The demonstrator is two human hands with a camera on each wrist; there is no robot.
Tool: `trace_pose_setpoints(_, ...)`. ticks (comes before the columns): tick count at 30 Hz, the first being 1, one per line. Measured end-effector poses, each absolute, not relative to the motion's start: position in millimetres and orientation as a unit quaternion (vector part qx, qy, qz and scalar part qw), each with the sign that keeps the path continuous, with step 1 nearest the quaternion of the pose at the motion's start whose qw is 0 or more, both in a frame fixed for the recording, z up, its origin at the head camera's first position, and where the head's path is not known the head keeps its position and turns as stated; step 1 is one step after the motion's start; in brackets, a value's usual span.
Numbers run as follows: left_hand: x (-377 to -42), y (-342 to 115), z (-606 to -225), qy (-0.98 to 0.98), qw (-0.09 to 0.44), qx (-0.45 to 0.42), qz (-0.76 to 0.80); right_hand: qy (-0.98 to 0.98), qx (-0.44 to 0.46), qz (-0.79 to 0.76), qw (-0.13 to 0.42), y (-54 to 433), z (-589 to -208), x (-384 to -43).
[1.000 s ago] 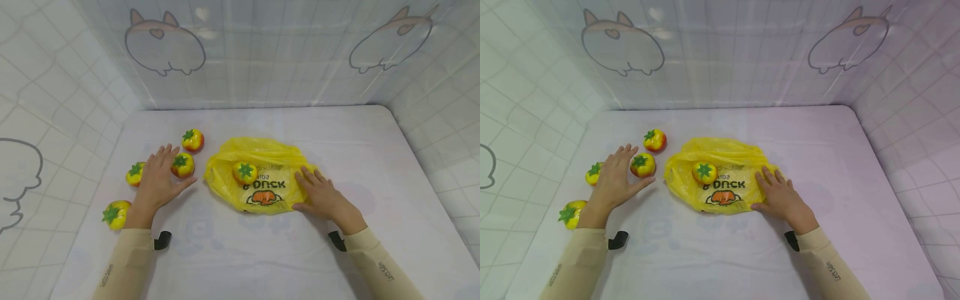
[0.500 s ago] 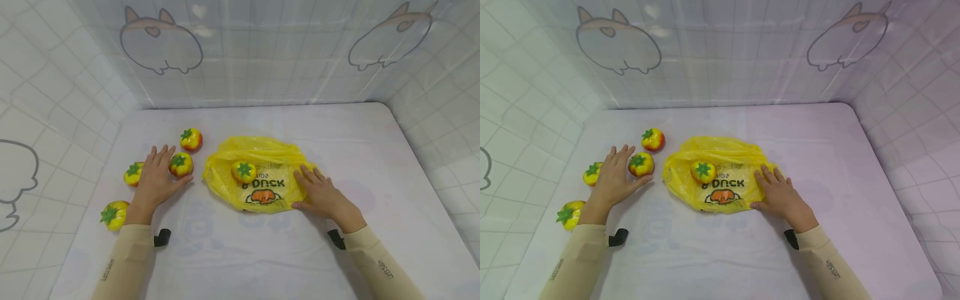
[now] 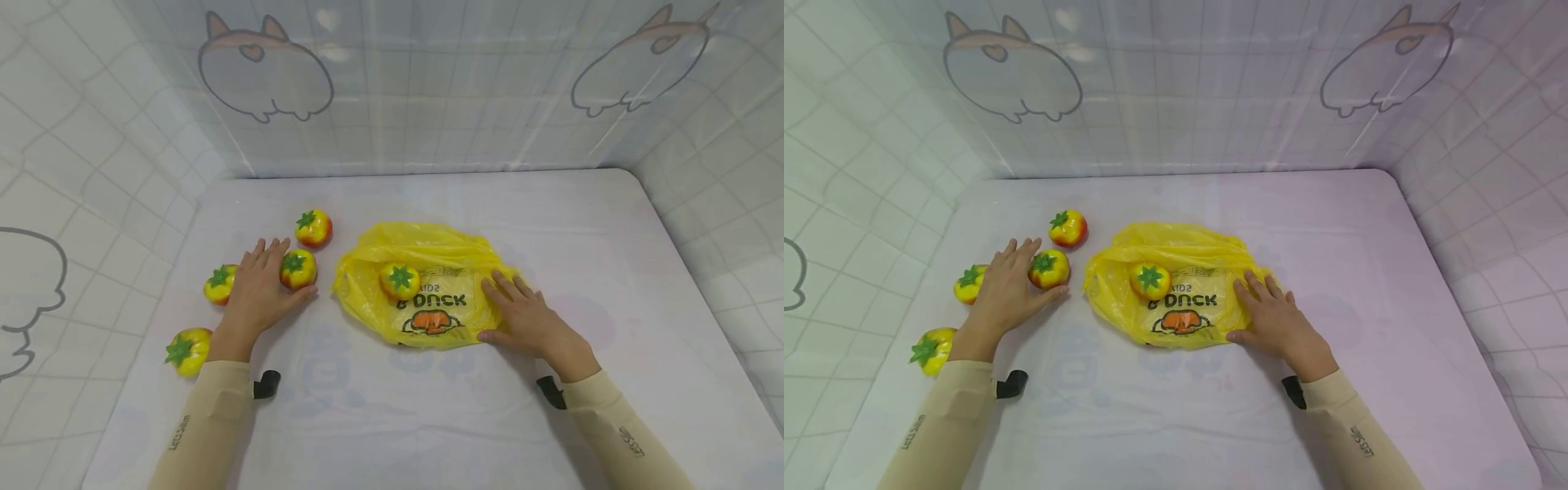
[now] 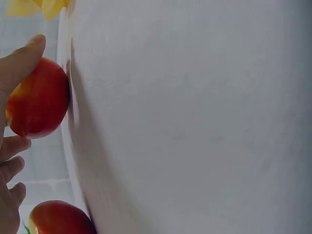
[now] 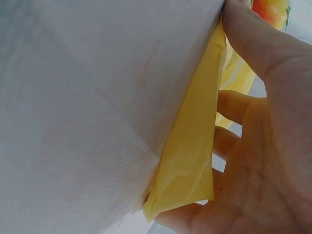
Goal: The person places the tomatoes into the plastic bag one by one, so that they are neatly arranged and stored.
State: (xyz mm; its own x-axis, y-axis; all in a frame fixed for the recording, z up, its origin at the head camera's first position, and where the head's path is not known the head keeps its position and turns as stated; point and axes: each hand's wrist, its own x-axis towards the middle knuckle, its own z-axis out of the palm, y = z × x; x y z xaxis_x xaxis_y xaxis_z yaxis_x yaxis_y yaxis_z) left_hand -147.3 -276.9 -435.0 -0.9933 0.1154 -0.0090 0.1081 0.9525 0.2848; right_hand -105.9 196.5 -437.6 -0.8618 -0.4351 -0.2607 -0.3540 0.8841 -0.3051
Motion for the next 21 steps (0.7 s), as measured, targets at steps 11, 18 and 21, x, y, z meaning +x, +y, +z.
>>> trace_pose_setpoints(11,-151.9,-278.4,-437.8,0.987,0.027,0.059,0.149,0.959,-0.196,-0.131,0.158,194.8,-437.6,-103.9)
trace_pose_setpoints(18,-153.9,-277.6,-438.2,0.987,0.033,0.06,0.147,0.96,-0.196,-0.126,0.154,194.4,-439.6,-104.9)
trace_pose_setpoints(21,-153.7,-277.9,-439.1,0.986,0.039,0.061,0.15,0.96,-0.198,-0.125,0.153,194.4,-440.2,-105.0)
